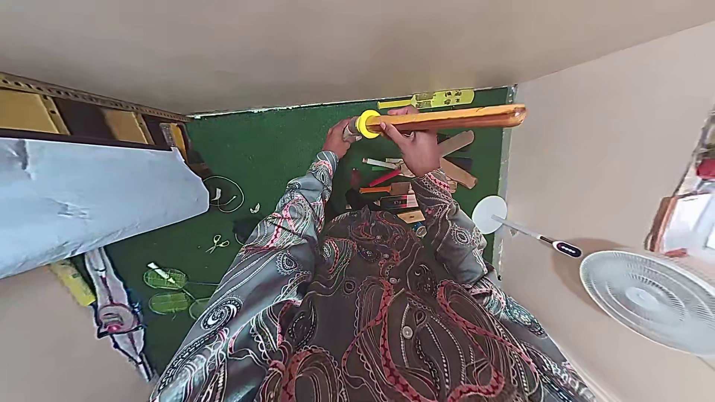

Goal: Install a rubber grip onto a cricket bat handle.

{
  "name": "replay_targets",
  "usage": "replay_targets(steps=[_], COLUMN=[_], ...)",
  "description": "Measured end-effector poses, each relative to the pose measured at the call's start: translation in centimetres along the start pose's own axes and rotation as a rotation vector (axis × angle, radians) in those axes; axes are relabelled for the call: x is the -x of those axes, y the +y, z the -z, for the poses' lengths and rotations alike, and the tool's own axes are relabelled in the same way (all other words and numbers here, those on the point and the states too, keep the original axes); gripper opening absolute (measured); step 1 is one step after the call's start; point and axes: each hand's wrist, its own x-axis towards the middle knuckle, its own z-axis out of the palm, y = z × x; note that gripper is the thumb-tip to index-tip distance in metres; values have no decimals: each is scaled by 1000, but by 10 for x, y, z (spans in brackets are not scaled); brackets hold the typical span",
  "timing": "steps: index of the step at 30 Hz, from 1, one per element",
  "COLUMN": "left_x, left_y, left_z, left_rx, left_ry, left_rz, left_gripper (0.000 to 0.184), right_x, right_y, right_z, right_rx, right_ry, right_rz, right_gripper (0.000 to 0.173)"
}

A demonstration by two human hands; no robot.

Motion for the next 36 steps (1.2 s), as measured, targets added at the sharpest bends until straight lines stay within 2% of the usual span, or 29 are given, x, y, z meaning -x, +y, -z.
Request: replay_targets(steps=[3,6,9,15,19,22,28,32,36], left_x=[4,9,20,25,32,42,71,82,82], left_y=[0,-22,-21,-7,-14,-25,-21,-1,16], left_z=[-1,-20,-26,-17,-16,-31,-66,-84,-87], left_rx=[-46,-108,-244,-298,-312,-290,-283,-316,-379], left_ry=[-59,-55,-11,-73,-156,-185,-317,-358,-357], left_rz=[86,178,274,386,379,396,499,552,564], left_gripper=[62,69,59,69,73,68,73,76,73], right_x=[4,4,-4,11,18,25,45,55,61], right_y=[-3,-12,-17,-8,-9,2,30,41,42], right_z=[-14,-25,-20,-21,-16,-15,-4,14,34], right_rx=[84,313,425,206,146,96,81,83,-36], right_ry=[-65,-63,-111,-120,-139,-144,-213,-220,-199], right_rz=[34,33,-26,67,56,52,27,2,14], right_gripper=[34,36,41,25,25,25,24,24,22])
